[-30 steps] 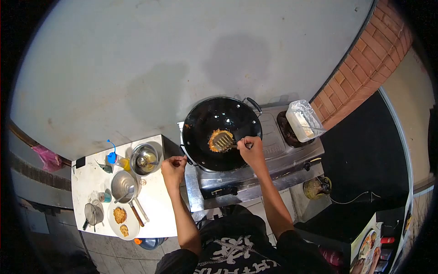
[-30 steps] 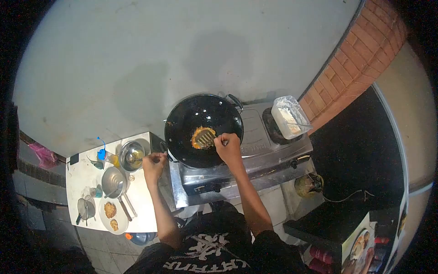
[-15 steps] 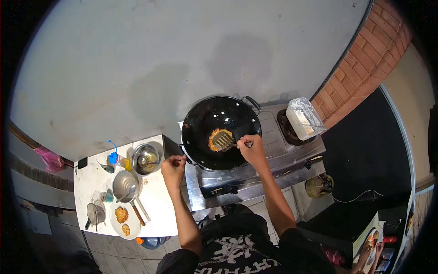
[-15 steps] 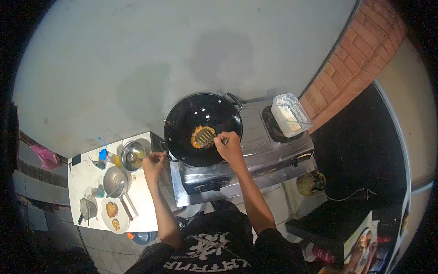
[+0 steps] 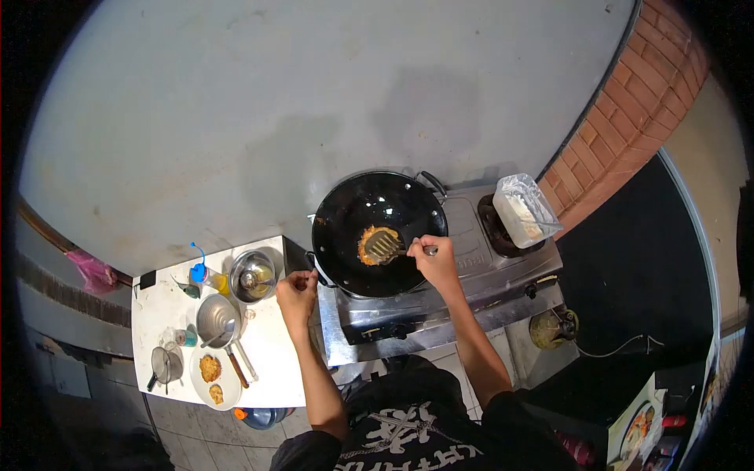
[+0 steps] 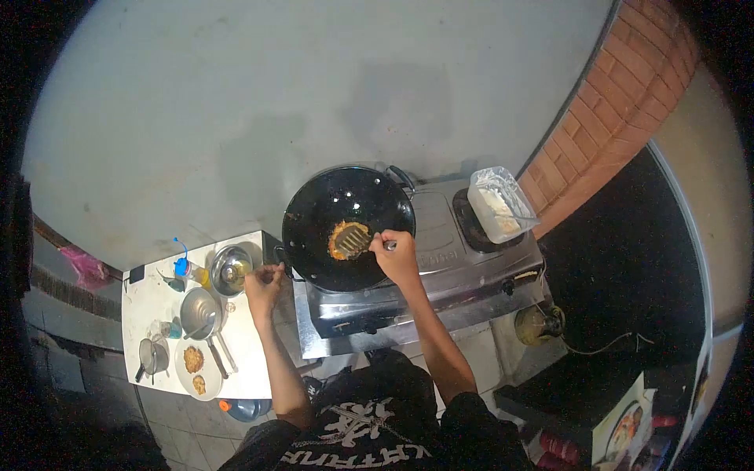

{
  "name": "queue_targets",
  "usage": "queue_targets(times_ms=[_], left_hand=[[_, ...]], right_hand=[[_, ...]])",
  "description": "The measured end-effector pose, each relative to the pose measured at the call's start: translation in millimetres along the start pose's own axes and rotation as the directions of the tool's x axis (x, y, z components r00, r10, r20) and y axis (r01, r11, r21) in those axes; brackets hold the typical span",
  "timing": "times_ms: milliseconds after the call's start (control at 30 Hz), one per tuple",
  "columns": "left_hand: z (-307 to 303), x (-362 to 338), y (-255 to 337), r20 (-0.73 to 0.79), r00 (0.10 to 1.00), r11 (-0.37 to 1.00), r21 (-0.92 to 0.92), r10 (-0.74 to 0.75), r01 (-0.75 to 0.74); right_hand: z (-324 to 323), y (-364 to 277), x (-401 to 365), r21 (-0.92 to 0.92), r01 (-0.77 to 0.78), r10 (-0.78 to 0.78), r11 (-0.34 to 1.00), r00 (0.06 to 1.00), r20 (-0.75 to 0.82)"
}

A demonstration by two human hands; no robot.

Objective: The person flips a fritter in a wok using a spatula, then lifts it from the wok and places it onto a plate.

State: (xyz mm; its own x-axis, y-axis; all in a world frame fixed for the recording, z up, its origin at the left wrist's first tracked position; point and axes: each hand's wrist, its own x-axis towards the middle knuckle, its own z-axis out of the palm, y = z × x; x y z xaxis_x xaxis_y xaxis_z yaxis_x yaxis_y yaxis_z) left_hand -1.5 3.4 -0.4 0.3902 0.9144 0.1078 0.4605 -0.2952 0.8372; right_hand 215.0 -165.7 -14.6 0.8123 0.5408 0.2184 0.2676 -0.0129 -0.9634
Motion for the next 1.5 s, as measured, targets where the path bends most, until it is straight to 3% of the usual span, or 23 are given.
queue_targets(times_ms=[33, 100, 233, 500, 567, 633, 700, 867, 1167, 1500], left_hand=[[0, -1, 0, -0.004, 1.0, 1.0, -0.022, 0.002, -0.002], [1, -4, -1, -0.018, 1.0, 0.999, -0.042, 0.0, -0.001], [-1, -13, -2, -0.037, 0.999, 1.0, -0.022, -0.004, 0.003], [-7, -18, 2, -0.034, 0.999, 1.0, 0.013, -0.004, 0.005], [-6, -18, -3, -0.05, 0.997, 0.998, -0.022, 0.059, -0.06], [-9, -20, 3, -0.031, 0.998, 0.998, -0.021, 0.053, -0.054], [-8, -18, 6, -0.022, 0.999, 0.998, -0.026, 0.049, -0.05], [-8, -18, 5, -0.006, 0.999, 0.997, -0.058, 0.041, -0.042], [-2, -9, -4, 0.02, 0.997, 0.997, -0.036, 0.069, -0.068], [-1, -12, -5, 0.023, 0.998, 0.996, -0.071, -0.054, 0.055]], right_hand=[[-1, -6, 0, 0.003, 0.002, -0.002, 1.0, 1.0, 0.009], [-5, -16, 1, 0.137, -0.145, 0.152, 0.98, 0.987, -0.044], [-13, -23, 5, 0.189, -0.116, 0.123, 0.975, 0.992, -0.025], [3, -23, -9, 0.123, -0.101, 0.101, 0.987, 0.995, 0.004], [7, -11, -10, 0.077, -0.136, 0.135, 0.988, 0.991, 0.019], [12, -9, -11, -0.007, -0.018, 0.018, 1.0, 0.999, -0.049], [12, -11, -14, -0.02, -0.059, 0.058, 0.998, 0.997, -0.051], [10, -10, -17, -0.107, 0.033, -0.033, 0.994, 0.999, -0.002], [5, -31, -22, -0.102, -0.049, 0.048, 0.994, 0.999, -0.018], [14, -20, -13, -0.136, 0.053, -0.063, 0.989, 0.996, -0.07]])
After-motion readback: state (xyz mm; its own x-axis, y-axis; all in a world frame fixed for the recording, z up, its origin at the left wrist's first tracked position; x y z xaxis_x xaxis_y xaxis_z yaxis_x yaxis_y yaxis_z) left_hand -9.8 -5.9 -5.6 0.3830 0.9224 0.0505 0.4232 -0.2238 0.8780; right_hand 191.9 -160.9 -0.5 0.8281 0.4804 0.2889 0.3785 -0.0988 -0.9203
